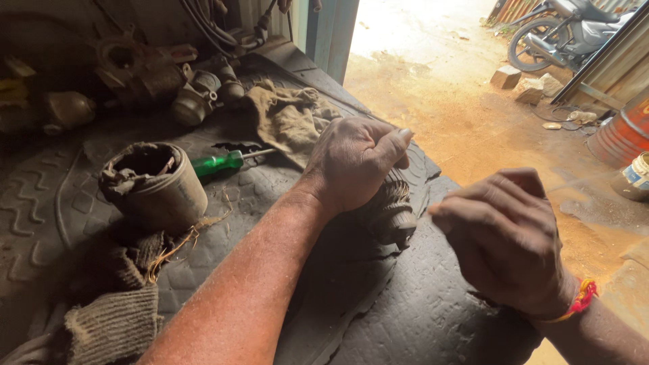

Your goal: The person uses a screwdriver to pry and adjust the copper windings on a cylindrical motor armature. They then wipe the armature with a cloth and use a flat metal file to scrape the commutator surface.

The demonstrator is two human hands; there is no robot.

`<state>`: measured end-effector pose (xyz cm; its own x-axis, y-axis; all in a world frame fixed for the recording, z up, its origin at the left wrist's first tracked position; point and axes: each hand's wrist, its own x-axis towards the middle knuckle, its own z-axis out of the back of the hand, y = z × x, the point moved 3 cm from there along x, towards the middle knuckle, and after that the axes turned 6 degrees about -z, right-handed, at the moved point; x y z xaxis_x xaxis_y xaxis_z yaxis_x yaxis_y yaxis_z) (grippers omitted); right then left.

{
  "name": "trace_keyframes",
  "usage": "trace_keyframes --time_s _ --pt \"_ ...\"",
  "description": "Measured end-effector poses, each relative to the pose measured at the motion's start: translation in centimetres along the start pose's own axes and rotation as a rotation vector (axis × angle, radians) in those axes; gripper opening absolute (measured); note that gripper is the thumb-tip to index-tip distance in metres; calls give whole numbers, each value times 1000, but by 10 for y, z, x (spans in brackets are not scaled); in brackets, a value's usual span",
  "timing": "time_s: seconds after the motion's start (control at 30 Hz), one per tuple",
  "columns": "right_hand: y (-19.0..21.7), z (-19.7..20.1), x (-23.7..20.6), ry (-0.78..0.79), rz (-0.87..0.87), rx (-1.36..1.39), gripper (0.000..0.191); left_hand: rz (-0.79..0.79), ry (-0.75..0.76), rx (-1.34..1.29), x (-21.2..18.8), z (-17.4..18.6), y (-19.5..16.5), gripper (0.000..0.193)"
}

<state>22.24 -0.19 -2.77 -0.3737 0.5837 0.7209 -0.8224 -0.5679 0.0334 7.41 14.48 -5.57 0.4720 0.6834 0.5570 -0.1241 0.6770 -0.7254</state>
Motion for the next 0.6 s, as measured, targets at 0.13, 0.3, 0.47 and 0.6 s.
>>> trace_keyframes --time_s 0.13,0.3,0.47,0.6 --pt "-2 -1 1 17 -14 -27 14 34 14 -7 0 0 -1 41" --pt "-3 -2 1 46 -55 -50 12 35 6 -11 -1 1 -3 40" --pt "1 -2 1 26 1 -82 13 37 5 5 -1 2 -3 40" --pt "2 -2 1 15 68 -92 15 15 4 -3 -1 2 -2 40"
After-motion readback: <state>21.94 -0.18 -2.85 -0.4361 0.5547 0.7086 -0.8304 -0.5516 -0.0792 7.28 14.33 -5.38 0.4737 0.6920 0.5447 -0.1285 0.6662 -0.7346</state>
